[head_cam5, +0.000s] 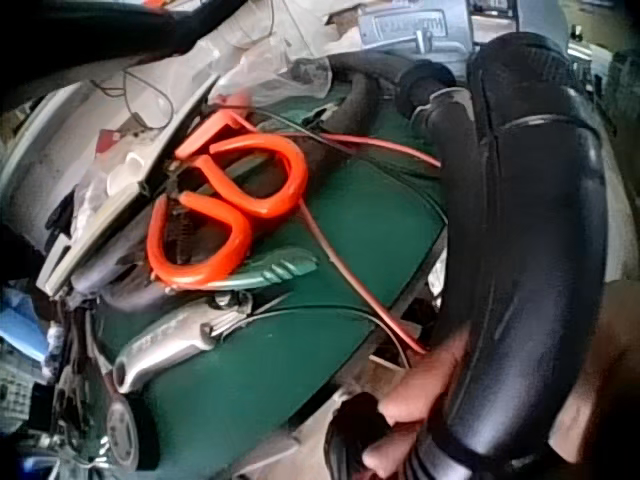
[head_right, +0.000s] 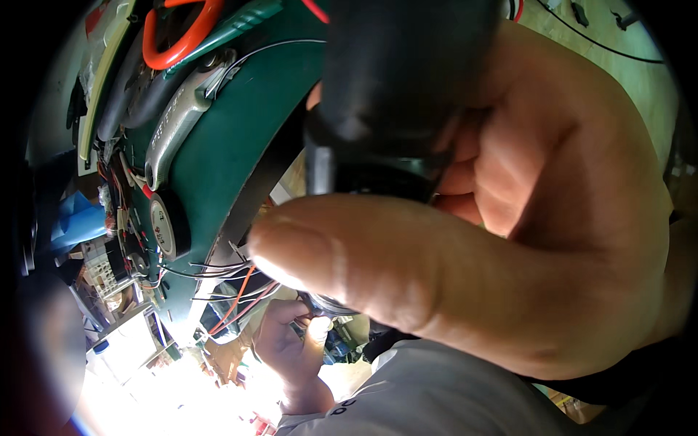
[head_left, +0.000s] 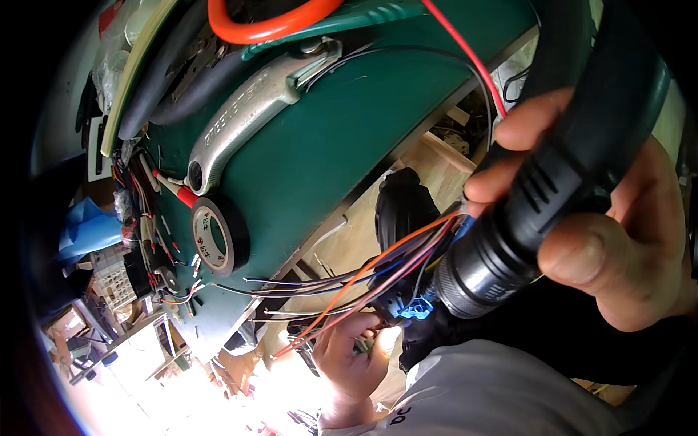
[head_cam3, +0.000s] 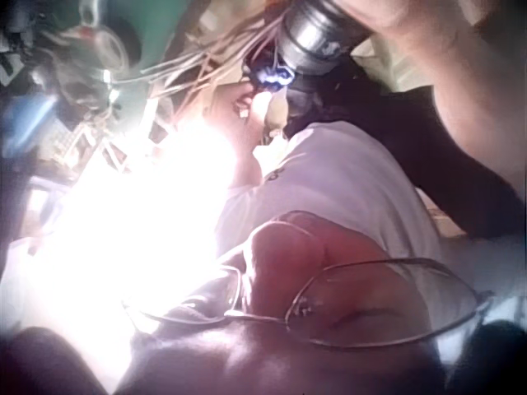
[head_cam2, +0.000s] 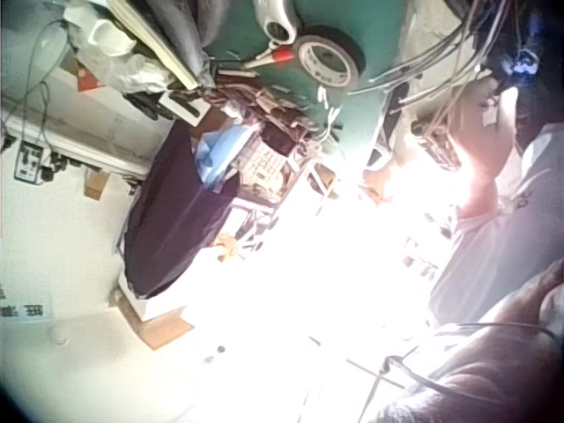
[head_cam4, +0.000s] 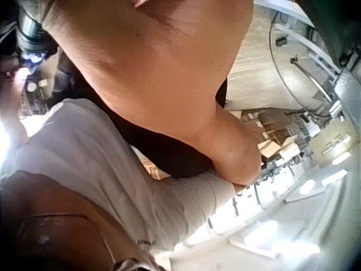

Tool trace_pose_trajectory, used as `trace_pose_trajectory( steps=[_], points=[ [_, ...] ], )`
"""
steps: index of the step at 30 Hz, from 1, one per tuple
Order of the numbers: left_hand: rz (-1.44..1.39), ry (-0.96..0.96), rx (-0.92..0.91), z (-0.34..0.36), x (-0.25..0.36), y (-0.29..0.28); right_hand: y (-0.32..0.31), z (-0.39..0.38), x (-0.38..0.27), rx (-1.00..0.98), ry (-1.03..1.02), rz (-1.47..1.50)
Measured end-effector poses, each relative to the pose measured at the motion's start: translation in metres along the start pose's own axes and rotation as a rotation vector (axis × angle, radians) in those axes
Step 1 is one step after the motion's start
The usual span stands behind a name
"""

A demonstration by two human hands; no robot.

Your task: The person illuminates a large cable harness with a flashlight, picks up small pieces of heat-shrink tubing from a workbench, slides them over individual wires, and then uses a pair of side cutters to strip insulation from one of the wires.

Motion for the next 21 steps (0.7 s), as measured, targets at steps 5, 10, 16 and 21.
trace_pose_trajectory(
  steps=[5, 10, 16, 21],
  points=[
    [-0.011, 0.124, -0.055, 0.009, 0.008, 0.007, -0.007, -0.006, -0.021, 0.019, 0.047, -0.060],
    [0.055, 0.162, -0.029, 0.014, 0.013, 0.004, -0.003, -0.004, -0.025, -0.038, 0.022, -0.086],
    [0.107, 0.181, -0.058, 0.013, 0.008, 0.002, 0.000, -0.005, -0.022, -0.067, -0.088, -0.117],
    [0.131, 0.191, -0.047, 0.012, 0.006, 0.000, 0.007, 0.000, -0.023, -0.094, -0.082, -0.126]
  ],
)
Point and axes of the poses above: each hand's wrist, its own z-axis towards the middle knuckle, its own y-axis out of the palm, x = y × z, the point moved 4 cm from there along z, towards the middle knuckle
